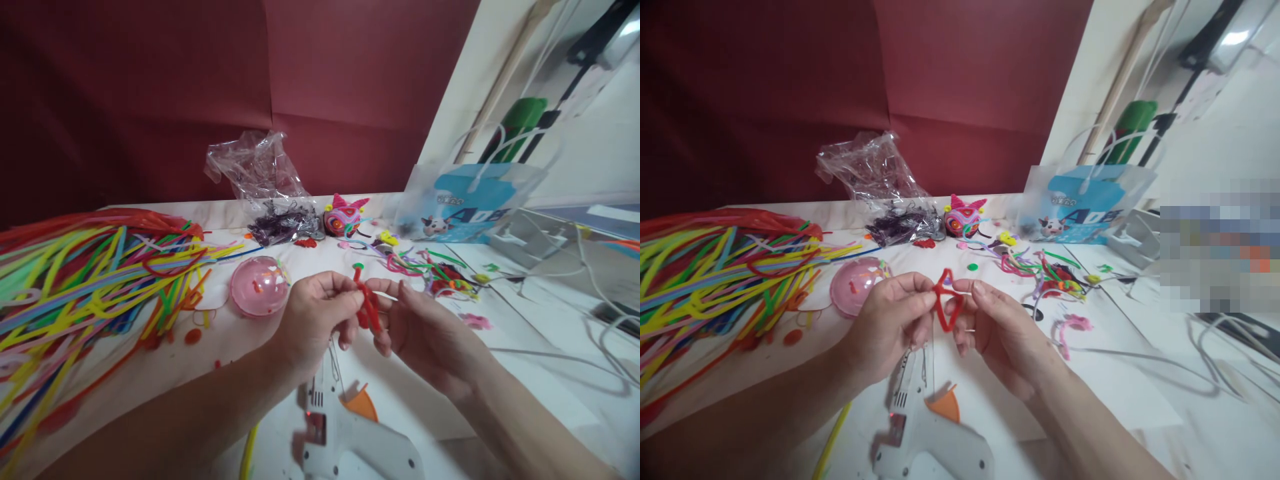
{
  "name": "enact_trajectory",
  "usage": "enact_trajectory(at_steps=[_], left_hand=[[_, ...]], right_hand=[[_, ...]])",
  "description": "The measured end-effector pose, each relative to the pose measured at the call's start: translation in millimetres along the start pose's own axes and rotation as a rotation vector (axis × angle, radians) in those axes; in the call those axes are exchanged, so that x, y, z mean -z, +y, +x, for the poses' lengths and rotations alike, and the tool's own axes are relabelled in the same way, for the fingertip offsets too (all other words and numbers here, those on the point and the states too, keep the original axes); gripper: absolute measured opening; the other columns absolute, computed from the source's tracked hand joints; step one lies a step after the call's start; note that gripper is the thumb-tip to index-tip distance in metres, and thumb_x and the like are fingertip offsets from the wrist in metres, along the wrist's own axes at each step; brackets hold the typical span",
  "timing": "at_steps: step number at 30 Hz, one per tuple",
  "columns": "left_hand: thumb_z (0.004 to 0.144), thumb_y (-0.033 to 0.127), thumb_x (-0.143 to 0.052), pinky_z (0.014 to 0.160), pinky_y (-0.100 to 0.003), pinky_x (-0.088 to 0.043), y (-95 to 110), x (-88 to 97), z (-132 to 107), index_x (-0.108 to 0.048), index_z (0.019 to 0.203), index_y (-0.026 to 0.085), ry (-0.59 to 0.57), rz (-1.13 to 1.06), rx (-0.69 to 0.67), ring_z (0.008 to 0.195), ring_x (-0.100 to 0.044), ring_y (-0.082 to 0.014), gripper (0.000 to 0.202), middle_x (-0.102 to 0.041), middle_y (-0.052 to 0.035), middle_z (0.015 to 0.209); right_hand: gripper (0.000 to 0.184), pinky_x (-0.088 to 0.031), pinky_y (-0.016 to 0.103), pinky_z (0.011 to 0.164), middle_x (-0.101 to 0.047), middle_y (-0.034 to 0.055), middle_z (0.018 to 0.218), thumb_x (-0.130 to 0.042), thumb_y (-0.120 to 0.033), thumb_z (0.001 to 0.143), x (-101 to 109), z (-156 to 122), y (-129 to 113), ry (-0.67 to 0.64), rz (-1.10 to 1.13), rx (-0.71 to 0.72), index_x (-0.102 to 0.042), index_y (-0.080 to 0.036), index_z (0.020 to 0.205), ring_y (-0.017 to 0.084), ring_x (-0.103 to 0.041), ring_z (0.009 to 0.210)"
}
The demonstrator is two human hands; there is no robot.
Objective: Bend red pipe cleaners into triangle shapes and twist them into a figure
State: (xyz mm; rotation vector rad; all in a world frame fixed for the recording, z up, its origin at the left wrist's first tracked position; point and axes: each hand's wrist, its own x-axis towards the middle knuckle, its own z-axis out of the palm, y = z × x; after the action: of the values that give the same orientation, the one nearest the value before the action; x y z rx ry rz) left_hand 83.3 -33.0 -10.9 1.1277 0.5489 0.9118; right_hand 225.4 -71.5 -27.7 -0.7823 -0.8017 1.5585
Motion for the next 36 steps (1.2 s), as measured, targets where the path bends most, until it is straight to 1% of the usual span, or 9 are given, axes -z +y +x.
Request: enact_trajectory(at_steps=[4,7,10,14,19,27,29,33,36], left_hand=[[0.070,0.021,-0.057,0.033,-0.014,-0.025,0,1.3,1,-0.049,0.066,0.016,0.136,0.060,-0.102,0.029,-0.034,-0.0026,0.010,-0.045,0.0084,0.035],[0.070,0.022,-0.058,0.034,-0.015,-0.025,-3,2.1,1,-0.050,0.067,0.016,0.169,0.131,-0.145,0.031,-0.035,-0.0029,0.011,-0.043,0.0091,0.036],[0.070,0.022,-0.058,0.034,-0.015,-0.025,-8,0.7,0,-0.050,0.067,0.016,0.151,0.182,-0.112,0.033,-0.034,-0.0024,0.011,-0.042,0.0093,0.039],[0.070,0.020,-0.057,0.036,-0.015,-0.026,-13,0.5,-1,-0.051,0.067,0.016,0.086,0.300,-0.102,0.036,-0.034,-0.0017,0.008,-0.046,0.0075,0.047],[0.071,0.018,-0.053,0.042,-0.016,-0.031,-9,7.6,1,-0.048,0.069,0.016,-0.040,0.517,-0.139,0.043,-0.039,-0.0036,0.006,-0.045,0.0061,0.052],[0.069,0.010,-0.048,0.048,-0.019,-0.033,16,21.7,3,-0.050,0.066,0.016,-0.318,1.088,-0.576,0.052,-0.042,-0.0061,0.008,-0.050,0.0010,0.066],[0.072,0.014,-0.050,0.048,-0.019,-0.034,15,21.1,3,-0.051,0.067,0.017,-0.267,1.017,-0.502,0.052,-0.044,-0.0067,0.006,-0.051,0.0011,0.065],[0.074,0.028,-0.055,0.044,-0.018,-0.038,5,14.9,4,-0.053,0.076,0.016,-0.183,0.612,-0.096,0.047,-0.049,-0.0074,0.012,-0.053,0.0030,0.058],[0.075,0.027,-0.054,0.043,-0.018,-0.039,-1,12.0,3,-0.053,0.074,0.015,-0.137,0.486,-0.040,0.044,-0.050,-0.0064,0.012,-0.055,0.0022,0.061]], right_hand=[[0.026,-0.038,0.018,0.038,-0.056,-0.0004,0.064,-0.067,-0.041,0.068,-3,2,10,0.095,-0.046,-0.001,-0.059,-0.018,0.076,0.007,-0.047,0.041],[0.020,-0.036,0.017,0.039,-0.051,-0.0036,0.055,-0.071,-0.033,0.066,-8,-4,15,0.228,-0.291,0.279,-0.059,-0.018,0.067,0.006,-0.042,0.042],[0.016,-0.038,0.018,0.041,-0.058,0.0001,0.068,-0.071,-0.028,0.066,-13,-10,16,0.322,-0.544,0.475,-0.064,-0.019,0.078,0.008,-0.046,0.048],[0.013,-0.036,0.019,0.034,-0.059,-0.0003,0.058,-0.066,-0.030,0.070,-14,-12,14,0.246,-0.588,0.433,-0.064,-0.018,0.074,0.008,-0.044,0.040],[0.008,-0.043,0.022,0.046,-0.066,0.0026,0.063,-0.065,-0.027,0.071,-8,-13,10,0.296,-0.851,0.535,-0.067,-0.018,0.071,0.012,-0.053,0.052],[0.010,-0.039,0.022,0.042,-0.065,0.0025,0.058,-0.060,-0.022,0.074,-4,-17,7,0.205,-1.102,0.598,-0.068,-0.018,0.069,0.014,-0.053,0.049],[0.010,-0.040,0.023,0.042,-0.065,0.0025,0.058,-0.059,-0.022,0.075,-3,-16,9,0.237,-1.126,0.660,-0.066,-0.018,0.069,0.014,-0.053,0.048],[0.010,-0.040,0.024,0.043,-0.065,0.0026,0.058,-0.057,-0.022,0.078,0,-13,15,0.333,-1.164,0.771,-0.065,-0.019,0.073,0.014,-0.054,0.049],[0.010,-0.041,0.025,0.045,-0.066,0.0034,0.063,-0.057,-0.021,0.078,1,-11,18,0.304,-1.197,0.806,-0.066,-0.019,0.077,0.015,-0.056,0.052]])
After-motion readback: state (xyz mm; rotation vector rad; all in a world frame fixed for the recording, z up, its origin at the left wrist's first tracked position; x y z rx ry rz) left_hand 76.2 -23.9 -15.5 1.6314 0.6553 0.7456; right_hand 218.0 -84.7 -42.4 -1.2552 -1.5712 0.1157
